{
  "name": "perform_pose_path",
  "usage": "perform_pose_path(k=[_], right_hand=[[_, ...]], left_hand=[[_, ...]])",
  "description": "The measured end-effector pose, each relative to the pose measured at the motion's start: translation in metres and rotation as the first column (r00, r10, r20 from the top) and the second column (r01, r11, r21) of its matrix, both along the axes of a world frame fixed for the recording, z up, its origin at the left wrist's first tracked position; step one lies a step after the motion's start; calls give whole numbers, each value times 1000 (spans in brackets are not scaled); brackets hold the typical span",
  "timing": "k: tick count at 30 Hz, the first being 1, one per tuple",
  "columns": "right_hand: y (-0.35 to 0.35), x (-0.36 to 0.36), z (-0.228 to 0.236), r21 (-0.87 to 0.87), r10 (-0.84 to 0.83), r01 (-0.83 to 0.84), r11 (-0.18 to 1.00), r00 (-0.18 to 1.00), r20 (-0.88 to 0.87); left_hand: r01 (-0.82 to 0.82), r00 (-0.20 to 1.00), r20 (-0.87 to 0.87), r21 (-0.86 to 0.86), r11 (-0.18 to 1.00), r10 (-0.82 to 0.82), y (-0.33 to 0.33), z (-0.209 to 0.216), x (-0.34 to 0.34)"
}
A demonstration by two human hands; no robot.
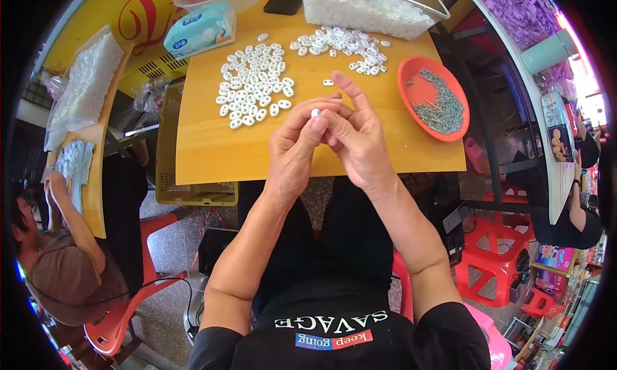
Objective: Manually assembling small white plastic components by inserting metal pins into them.
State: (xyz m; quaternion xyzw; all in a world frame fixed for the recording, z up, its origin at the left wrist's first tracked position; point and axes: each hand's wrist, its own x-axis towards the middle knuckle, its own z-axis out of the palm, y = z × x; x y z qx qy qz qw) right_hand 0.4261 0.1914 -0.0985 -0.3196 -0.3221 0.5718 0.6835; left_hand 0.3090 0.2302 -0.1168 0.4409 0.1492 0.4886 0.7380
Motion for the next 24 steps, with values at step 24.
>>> perform_pose_path(k=[24], right_hand=[[91,119,-3,265,-197,127,956,-391,899]], left_hand=[[-507,92,-786,491,708,611,129,-144,-322]])
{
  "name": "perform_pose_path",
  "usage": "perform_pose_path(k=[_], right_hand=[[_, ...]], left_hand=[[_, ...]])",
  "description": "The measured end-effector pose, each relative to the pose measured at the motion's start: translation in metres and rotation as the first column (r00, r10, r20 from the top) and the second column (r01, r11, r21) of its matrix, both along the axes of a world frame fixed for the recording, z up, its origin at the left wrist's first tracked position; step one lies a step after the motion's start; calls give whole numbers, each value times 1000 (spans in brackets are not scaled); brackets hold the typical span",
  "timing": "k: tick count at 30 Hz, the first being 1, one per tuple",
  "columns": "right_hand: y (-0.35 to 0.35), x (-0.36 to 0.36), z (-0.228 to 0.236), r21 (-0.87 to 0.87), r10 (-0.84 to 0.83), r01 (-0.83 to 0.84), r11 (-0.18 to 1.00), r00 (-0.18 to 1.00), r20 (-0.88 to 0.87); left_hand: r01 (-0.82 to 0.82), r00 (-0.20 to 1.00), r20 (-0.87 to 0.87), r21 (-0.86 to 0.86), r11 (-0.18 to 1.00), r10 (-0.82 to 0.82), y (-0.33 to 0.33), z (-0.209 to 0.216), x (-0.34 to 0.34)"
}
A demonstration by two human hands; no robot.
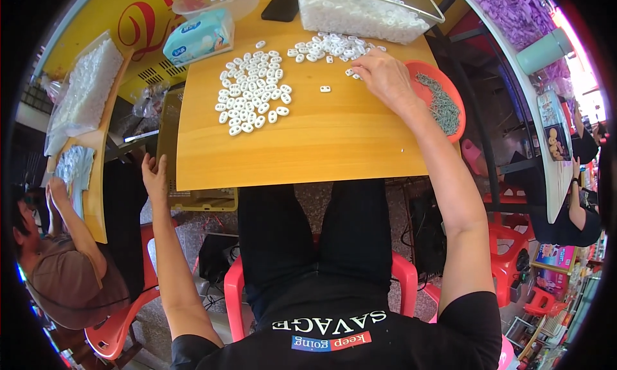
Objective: Manually assembling small white plastic components by inserting metal pins into them.
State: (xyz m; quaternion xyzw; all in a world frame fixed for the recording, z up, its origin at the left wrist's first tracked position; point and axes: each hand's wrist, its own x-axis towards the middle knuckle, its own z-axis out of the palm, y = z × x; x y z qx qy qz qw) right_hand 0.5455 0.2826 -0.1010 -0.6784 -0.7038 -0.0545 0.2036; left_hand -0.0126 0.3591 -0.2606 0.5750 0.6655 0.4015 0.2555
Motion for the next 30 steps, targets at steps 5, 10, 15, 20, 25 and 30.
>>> perform_pose_path(k=[5,10,15,20,25,30], right_hand=[[8,9,-3,-49,28,-22,999,992,125],[7,1,9,-89,120,-109,990,985,123],[-17,-23,18,-157,88,-161,974,916,-391],[-58,-42,22,-170,25,-320,932,525,-851],[-85,-42,24,-137,-21,-228,964,446,-895],[-95,-44,8,-94,-1,-171,981,475,-880]], left_hand=[[-6,994,109,283,959,-27,-29,80,71],[237,910,215,432,870,-354,-65,154,155],[567,628,492,240,788,-602,-99,170,245],[678,451,721,105,727,-525,-110,146,323],[690,344,789,156,706,-509,-119,147,351],[653,383,771,163,739,-509,-118,134,357]])
